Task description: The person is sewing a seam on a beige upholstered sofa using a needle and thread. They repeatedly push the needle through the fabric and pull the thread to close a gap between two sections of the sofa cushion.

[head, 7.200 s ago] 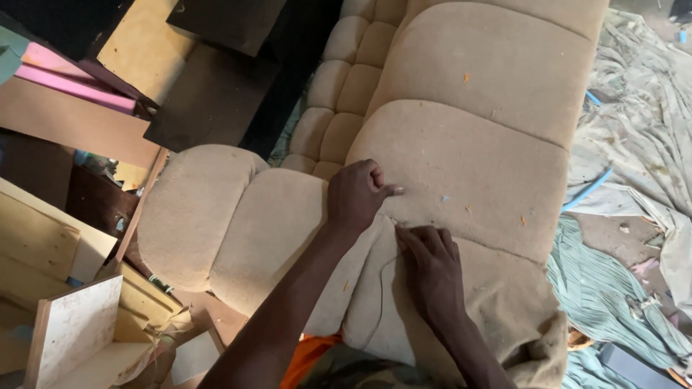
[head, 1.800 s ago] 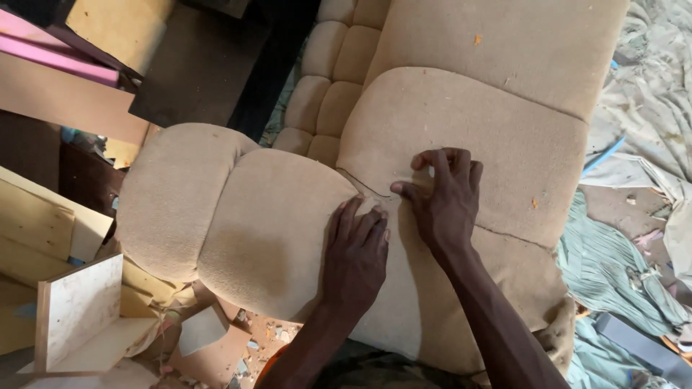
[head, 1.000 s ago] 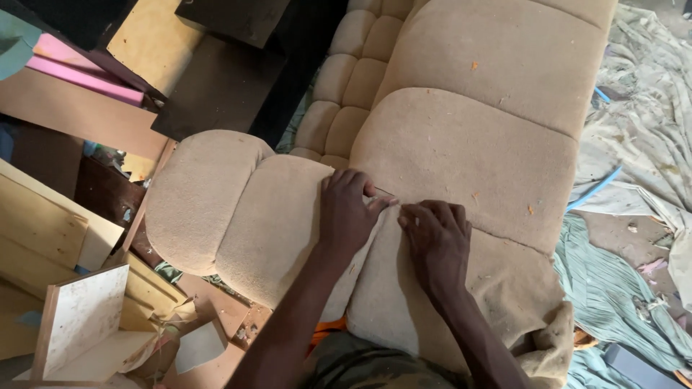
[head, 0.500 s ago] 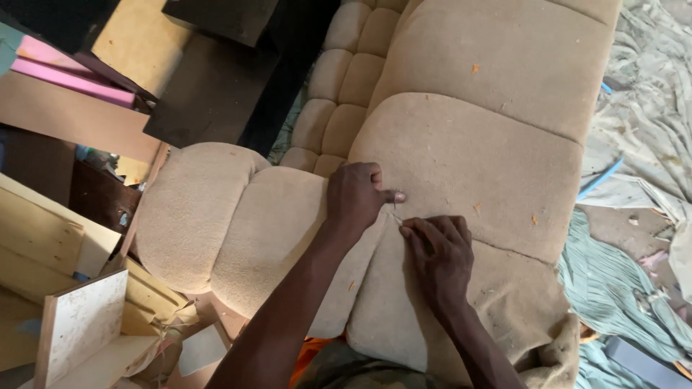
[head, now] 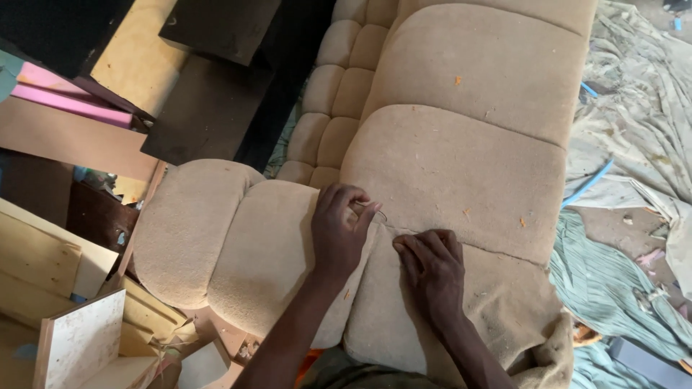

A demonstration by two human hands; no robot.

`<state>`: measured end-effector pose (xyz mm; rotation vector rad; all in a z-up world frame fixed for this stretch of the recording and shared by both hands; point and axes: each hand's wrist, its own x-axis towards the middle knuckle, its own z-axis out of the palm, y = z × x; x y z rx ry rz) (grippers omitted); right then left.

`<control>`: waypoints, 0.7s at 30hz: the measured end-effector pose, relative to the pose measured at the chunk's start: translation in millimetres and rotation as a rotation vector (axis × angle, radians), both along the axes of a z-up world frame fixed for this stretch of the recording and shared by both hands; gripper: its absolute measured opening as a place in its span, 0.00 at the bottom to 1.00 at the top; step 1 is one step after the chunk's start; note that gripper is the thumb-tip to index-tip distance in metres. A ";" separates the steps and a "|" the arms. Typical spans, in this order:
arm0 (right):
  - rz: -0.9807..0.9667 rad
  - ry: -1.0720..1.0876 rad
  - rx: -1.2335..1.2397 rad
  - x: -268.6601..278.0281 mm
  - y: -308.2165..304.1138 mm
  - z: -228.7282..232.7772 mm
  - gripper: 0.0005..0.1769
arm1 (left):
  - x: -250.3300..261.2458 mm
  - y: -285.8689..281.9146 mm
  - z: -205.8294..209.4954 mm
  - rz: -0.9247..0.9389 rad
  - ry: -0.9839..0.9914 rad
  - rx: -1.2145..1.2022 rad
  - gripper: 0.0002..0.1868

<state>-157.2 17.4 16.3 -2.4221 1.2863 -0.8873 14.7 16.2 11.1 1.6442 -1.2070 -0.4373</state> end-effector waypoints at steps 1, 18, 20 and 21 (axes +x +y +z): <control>-0.007 -0.023 0.030 -0.3 0.4 0.4 0.05 | -3.9 9.1 1.9 -0.005 -0.082 -0.036 0.07; -0.059 -0.093 0.022 17.7 -11.1 20.5 0.05 | -18.2 45.0 -10.5 -0.172 -0.319 0.076 0.05; -0.078 -0.052 0.035 17.0 -21.7 15.4 0.08 | -17.6 43.2 -12.7 -0.176 -0.348 0.088 0.07; -0.068 -0.057 0.035 21.2 -25.1 15.1 0.08 | -17.3 43.7 -12.1 -0.166 -0.353 0.089 0.07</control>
